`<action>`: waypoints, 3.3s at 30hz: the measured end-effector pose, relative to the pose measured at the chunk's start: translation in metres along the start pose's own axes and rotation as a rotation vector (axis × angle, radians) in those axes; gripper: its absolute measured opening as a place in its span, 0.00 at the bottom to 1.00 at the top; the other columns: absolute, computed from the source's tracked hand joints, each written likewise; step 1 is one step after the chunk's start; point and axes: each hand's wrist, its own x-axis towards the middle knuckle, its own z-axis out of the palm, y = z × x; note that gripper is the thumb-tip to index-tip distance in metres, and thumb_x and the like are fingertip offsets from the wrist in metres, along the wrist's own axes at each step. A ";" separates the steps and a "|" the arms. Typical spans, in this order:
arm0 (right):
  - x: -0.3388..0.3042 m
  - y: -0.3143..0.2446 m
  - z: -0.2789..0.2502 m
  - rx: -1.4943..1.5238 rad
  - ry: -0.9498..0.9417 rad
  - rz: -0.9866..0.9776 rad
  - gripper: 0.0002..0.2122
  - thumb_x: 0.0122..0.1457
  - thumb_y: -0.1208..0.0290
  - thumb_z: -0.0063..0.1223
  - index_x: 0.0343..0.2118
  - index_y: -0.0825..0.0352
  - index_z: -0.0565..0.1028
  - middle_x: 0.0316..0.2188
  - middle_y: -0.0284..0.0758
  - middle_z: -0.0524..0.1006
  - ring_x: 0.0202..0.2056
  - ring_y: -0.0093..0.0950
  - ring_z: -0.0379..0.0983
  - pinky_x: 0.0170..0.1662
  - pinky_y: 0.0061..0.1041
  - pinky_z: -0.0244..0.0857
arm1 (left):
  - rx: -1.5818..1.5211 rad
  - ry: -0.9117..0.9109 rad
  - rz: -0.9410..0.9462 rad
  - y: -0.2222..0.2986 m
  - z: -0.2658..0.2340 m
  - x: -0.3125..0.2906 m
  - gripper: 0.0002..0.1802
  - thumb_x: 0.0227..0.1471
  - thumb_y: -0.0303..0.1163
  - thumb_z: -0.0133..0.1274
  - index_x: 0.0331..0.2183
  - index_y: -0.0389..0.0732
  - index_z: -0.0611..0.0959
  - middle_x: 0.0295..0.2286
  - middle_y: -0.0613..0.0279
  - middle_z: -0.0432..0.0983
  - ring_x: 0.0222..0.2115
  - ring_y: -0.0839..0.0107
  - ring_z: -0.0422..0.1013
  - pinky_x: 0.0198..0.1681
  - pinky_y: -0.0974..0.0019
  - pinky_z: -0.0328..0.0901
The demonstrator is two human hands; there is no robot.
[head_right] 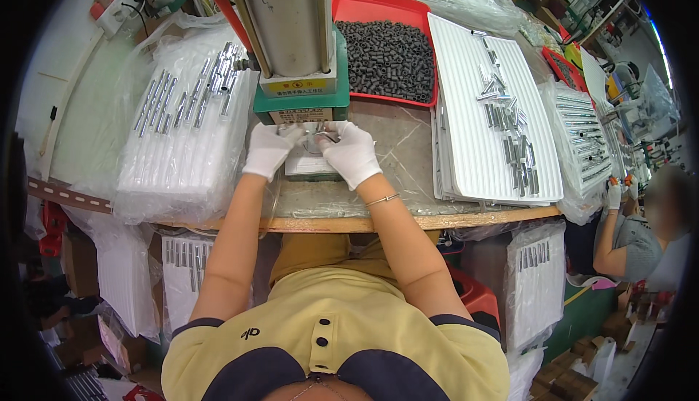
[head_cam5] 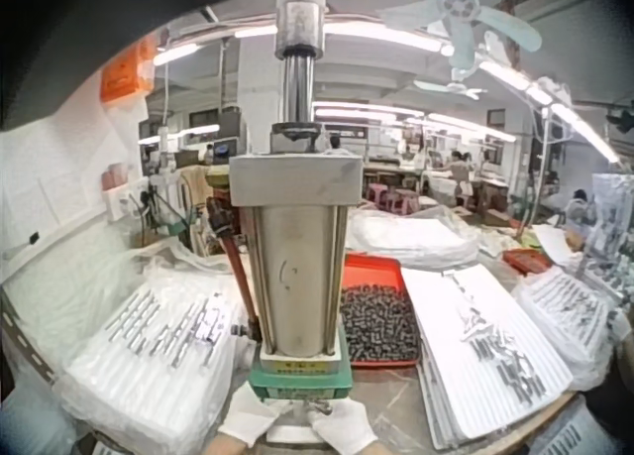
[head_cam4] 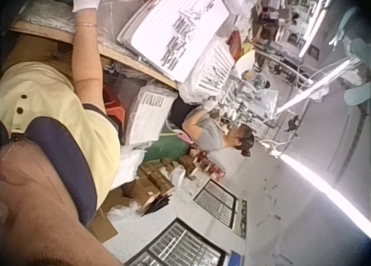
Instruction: Manually assemble metal pins and components into hardware handles or hinges using a small mechanical press.
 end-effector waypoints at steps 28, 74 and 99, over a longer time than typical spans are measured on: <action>-0.099 -0.031 -0.044 0.407 -0.124 0.040 0.07 0.55 0.78 0.50 0.36 0.74 0.73 0.30 0.33 0.76 0.29 0.16 0.70 0.32 0.17 0.66 | 0.106 -0.117 -0.049 0.059 0.021 -0.124 0.13 0.38 0.27 0.64 0.28 0.37 0.78 0.23 0.66 0.76 0.23 0.83 0.68 0.27 0.75 0.64; -0.075 0.077 -0.048 0.432 0.265 0.106 0.12 0.65 0.63 0.39 0.32 0.64 0.72 0.12 0.22 0.59 0.12 0.12 0.48 0.14 0.14 0.38 | 0.816 0.258 -1.004 -0.121 -0.343 -0.387 0.27 0.31 0.44 0.62 0.34 0.35 0.81 0.30 0.48 0.78 0.31 0.58 0.74 0.35 0.60 0.67; -0.076 0.074 -0.038 0.189 0.297 0.118 0.14 0.65 0.60 0.38 0.33 0.64 0.73 0.14 0.21 0.58 0.13 0.12 0.48 0.14 0.13 0.40 | 1.104 0.841 -0.791 -0.200 -0.366 -0.366 0.16 0.49 0.36 0.53 0.40 0.40 0.75 0.34 0.50 0.71 0.38 0.51 0.69 0.41 0.52 0.64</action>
